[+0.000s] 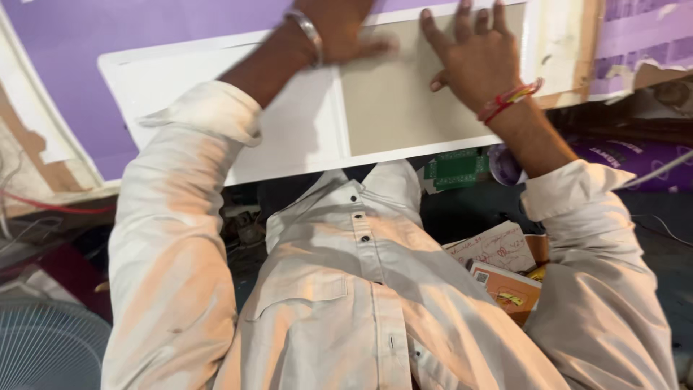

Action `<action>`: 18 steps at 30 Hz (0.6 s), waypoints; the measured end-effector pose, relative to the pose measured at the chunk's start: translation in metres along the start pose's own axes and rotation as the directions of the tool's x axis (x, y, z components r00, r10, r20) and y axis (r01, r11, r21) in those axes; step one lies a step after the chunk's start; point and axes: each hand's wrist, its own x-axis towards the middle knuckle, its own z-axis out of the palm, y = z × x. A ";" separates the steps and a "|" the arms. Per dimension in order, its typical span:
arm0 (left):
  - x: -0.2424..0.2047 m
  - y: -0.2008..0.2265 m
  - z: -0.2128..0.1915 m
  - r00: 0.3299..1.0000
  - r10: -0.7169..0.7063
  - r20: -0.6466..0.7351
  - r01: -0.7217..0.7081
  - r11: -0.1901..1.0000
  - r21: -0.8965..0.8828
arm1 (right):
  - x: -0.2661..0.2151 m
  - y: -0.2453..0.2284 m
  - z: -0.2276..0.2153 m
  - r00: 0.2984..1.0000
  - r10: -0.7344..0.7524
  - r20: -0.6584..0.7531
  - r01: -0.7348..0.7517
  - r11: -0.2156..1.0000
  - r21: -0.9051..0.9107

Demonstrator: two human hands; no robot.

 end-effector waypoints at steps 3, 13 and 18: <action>0.014 0.038 0.015 0.814 0.354 -0.460 -0.266 0.932 0.246 | 0.005 0.002 0.001 0.999 -0.001 -0.037 0.000 1.000 -0.025; -0.047 -0.010 0.035 0.957 -0.267 -0.110 0.267 0.964 -0.012 | 0.008 0.015 -0.007 0.998 0.030 0.059 -0.037 0.992 0.119; -0.158 -0.046 0.039 0.708 -0.662 -0.246 0.664 0.743 -0.086 | 0.000 0.019 0.001 1.000 0.007 -0.018 -0.004 0.989 0.147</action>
